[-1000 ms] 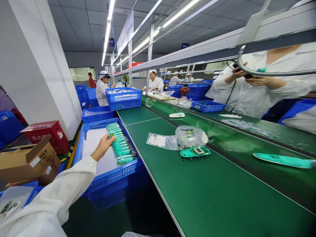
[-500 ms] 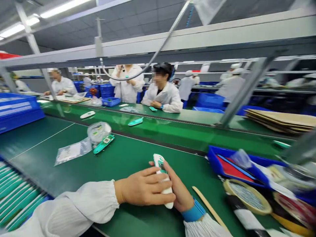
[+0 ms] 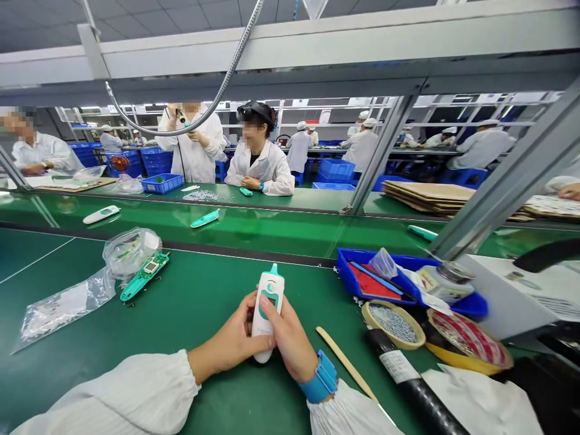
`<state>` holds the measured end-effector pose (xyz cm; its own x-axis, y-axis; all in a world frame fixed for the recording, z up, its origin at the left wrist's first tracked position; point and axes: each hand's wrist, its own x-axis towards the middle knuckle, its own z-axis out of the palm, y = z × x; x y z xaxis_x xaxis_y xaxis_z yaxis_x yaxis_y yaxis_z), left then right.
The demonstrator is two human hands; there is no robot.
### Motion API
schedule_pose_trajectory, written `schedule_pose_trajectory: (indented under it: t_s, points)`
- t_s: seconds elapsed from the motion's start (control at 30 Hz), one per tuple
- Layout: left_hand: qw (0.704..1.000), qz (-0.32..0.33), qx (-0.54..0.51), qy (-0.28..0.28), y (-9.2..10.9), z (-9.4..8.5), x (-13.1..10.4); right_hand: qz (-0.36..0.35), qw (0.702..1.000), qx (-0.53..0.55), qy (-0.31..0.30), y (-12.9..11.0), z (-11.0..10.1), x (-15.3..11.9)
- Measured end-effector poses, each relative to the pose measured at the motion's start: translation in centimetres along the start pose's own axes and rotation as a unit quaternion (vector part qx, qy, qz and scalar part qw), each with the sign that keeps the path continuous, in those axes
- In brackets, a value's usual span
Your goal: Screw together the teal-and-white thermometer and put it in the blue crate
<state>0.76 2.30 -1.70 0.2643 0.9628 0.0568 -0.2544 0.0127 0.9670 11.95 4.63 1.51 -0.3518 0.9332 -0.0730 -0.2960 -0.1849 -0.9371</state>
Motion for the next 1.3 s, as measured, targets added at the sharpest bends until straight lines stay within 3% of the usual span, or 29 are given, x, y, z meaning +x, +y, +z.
schedule_pose_trajectory:
  t_s: [0.2, 0.77, 1.13, 1.3]
  points:
    - [0.998, -0.062, 0.01, -0.008, 0.5, 0.5, -0.4, 0.028, 0.999, -0.009, 0.02, -0.1, -0.1, 0.2]
    - [0.997, -0.023, 0.07, -0.002, 1.3, 0.4, -1.0, 0.017, 1.0, 0.017, 0.016, 0.4, -0.6, 0.5]
    - [0.998, 0.002, 0.056, 0.002, 1.2, 0.2, -0.8, 0.022, 0.999, -0.006, 0.034, 0.2, -0.7, 0.6]
    - [0.998, 0.052, 0.021, 0.043, 1.6, -0.1, -0.3, 0.028, 0.999, -0.021, -0.01, -0.4, -0.5, 0.5]
